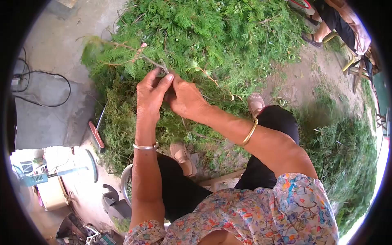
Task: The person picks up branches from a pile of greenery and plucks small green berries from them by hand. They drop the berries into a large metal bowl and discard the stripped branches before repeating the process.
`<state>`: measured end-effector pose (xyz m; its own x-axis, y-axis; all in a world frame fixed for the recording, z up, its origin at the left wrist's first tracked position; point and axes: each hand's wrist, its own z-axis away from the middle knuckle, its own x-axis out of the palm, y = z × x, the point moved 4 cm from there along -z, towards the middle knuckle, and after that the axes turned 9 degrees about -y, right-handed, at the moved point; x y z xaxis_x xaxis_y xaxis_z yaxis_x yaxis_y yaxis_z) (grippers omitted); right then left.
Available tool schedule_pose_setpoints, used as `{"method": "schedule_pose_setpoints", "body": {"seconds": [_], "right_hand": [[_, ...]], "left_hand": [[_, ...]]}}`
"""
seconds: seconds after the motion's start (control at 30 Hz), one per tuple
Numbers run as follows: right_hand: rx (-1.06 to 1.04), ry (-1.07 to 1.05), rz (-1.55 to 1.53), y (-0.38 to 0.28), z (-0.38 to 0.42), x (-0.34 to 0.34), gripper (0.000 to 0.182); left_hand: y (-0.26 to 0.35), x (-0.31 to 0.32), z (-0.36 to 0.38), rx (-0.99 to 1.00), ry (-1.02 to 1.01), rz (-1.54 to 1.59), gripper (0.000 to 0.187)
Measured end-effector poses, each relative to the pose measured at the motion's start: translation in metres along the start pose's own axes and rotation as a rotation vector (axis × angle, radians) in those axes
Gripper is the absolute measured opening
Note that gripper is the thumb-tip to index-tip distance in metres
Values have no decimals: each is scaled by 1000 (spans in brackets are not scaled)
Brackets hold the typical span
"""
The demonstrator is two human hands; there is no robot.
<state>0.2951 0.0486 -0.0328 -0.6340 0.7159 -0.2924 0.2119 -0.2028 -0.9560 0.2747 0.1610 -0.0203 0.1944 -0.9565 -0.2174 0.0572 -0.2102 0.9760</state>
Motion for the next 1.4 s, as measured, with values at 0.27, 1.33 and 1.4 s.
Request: {"method": "schedule_pose_setpoints", "body": {"seconds": [0.27,1.33,1.4], "right_hand": [[129,-186,233,-3,15,-5,81],[577,-60,-1354,53,57,4,22],[516,-10,-1232,52,49,0,11]], "left_hand": [[3,2,14,203,-187,-425,39],[-17,-42,18,111,95,-636,35],[-14,-43,19,152,94,-650,35]]}}
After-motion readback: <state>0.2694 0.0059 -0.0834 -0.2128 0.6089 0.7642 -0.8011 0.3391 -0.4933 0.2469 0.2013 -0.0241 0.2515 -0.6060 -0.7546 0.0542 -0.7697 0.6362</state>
